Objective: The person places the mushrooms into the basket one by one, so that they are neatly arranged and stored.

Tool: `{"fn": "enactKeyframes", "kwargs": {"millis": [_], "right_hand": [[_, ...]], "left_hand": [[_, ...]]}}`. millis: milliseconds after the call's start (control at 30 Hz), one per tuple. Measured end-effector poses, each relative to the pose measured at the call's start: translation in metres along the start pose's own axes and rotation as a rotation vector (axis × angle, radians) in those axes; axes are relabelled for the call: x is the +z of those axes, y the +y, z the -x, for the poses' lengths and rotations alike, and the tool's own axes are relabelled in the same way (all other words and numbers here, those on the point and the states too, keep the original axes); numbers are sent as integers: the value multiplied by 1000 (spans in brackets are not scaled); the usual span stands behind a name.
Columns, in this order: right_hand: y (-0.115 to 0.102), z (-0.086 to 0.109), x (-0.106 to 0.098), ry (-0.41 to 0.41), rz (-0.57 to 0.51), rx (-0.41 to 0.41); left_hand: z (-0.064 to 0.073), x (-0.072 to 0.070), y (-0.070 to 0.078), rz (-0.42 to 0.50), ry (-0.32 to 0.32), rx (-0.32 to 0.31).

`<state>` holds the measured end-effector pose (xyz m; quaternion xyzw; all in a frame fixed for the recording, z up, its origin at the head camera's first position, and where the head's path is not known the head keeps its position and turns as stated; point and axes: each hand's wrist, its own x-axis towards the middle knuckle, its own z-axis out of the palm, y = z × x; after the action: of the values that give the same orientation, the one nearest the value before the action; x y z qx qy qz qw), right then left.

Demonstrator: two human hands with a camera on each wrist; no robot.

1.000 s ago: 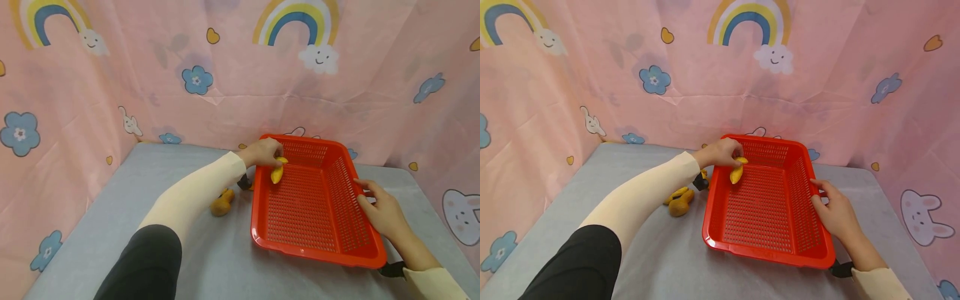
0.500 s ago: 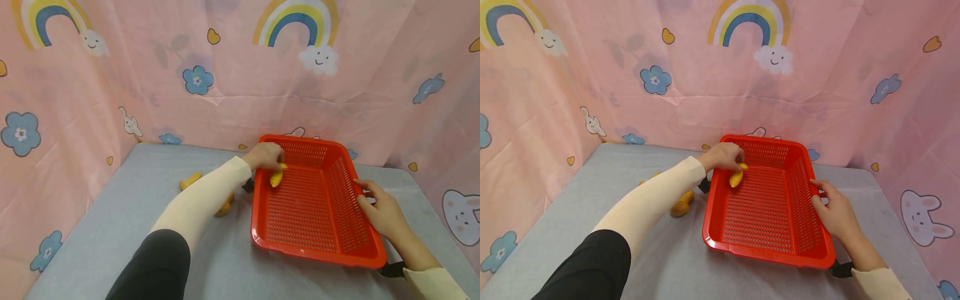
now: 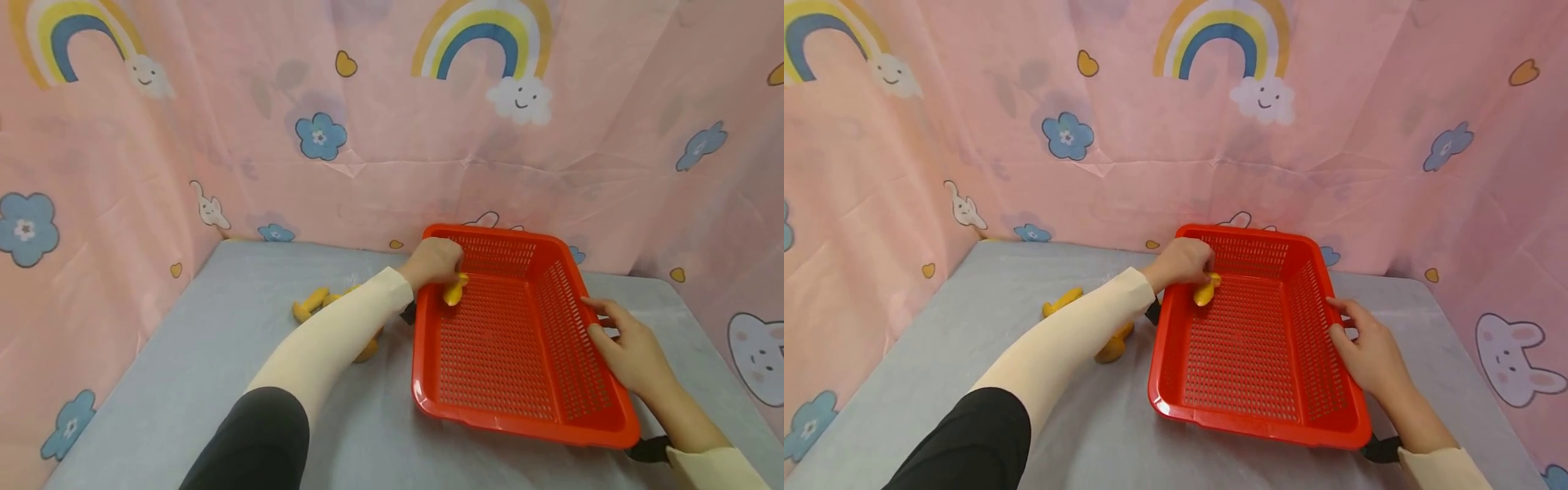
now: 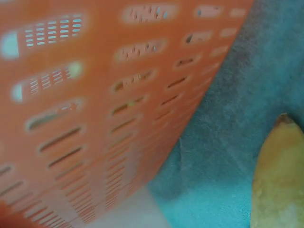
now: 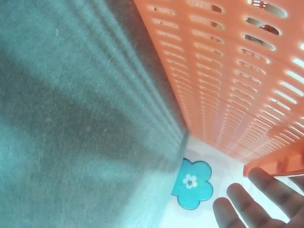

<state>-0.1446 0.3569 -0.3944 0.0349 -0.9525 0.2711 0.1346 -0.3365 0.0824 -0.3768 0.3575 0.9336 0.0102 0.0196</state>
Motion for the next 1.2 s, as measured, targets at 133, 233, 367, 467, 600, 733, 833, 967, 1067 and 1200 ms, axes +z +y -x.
{"fn": "enactKeyframes", "kwargs": {"millis": [133,233,367,467,600,733,833,967,1067,1200], "right_hand": [[-1,0,-1,6,0,3],[-2,1,-1,10,-3,6],[-3,1,-1,2,-5,14],[-3,0,0,-2,-4,17],[-2,-1,1,2,-3,12],[0,-3,1,3,-5,8],[1,-3,1,5,-2,4],[3,-3,1,4,7,5],[3,-2,0,-1,11,12],[2,-3,1,-6,11,18]], "left_hand": [[1,-2,1,-14,1,-7],[2,-4,2,-4,-4,-10],[3,-5,1,14,-8,-11],[4,-5,0,26,-11,-6],[6,-5,0,39,-19,2],[6,-5,-1,16,-39,14],[5,-5,-1,8,-52,41],[4,-5,-3,104,-28,83],[6,-6,-6,235,32,124],[12,-10,-11,378,129,175]]}}
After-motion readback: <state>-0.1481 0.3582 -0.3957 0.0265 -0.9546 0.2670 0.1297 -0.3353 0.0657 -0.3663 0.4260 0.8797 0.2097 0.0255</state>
